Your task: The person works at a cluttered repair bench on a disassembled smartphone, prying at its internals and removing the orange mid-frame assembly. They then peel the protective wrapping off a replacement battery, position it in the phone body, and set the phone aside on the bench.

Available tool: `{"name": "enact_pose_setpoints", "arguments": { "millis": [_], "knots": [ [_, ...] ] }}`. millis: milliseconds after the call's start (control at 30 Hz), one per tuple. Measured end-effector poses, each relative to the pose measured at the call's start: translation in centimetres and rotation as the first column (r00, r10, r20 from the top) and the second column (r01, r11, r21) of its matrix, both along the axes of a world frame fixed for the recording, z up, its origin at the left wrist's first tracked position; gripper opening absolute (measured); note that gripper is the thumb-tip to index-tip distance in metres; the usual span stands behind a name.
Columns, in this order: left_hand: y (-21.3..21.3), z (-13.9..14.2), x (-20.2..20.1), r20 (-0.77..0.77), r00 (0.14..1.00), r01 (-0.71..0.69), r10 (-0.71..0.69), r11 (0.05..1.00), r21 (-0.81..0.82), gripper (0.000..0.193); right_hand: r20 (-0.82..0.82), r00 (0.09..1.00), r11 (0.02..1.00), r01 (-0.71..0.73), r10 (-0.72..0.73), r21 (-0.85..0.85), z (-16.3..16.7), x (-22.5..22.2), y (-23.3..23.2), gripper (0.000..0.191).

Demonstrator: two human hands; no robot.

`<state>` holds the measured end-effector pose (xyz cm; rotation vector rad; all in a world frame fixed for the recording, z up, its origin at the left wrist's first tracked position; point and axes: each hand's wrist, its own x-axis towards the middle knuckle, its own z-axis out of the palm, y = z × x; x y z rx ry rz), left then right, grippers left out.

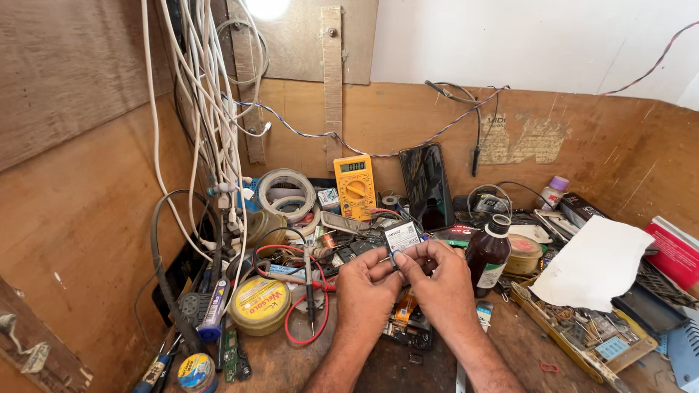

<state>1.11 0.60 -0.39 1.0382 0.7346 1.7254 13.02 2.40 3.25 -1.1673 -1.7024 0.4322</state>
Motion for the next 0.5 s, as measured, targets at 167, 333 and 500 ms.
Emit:
{"name": "enact_pose_setpoints", "arguments": {
  "millis": [167, 333, 500],
  "knots": [
    [0.0, 0.3, 0.2, -0.083, 0.990, -0.120, 0.116, 0.992, -0.038, 0.028, -0.187, 0.978, 0.978, -0.127, 0.096, -0.164, -0.9, -0.2, 0.4, 0.023],
    [-0.5, 0.6, 0.3, -0.140, 0.974, -0.185, 0.177, 0.982, -0.045, 0.027, -0.352, 0.920, 0.942, -0.257, 0.171, -0.214, -1.2, -0.4, 0.2, 0.020],
    [-0.9, 1.3, 0.5, -0.154, 0.965, -0.215, 0.211, 0.977, -0.010, 0.028, -0.245, 0.952, 0.952, -0.234, 0.183, -0.198, -0.7, -0.4, -0.3, 0.020]
  ]
}}
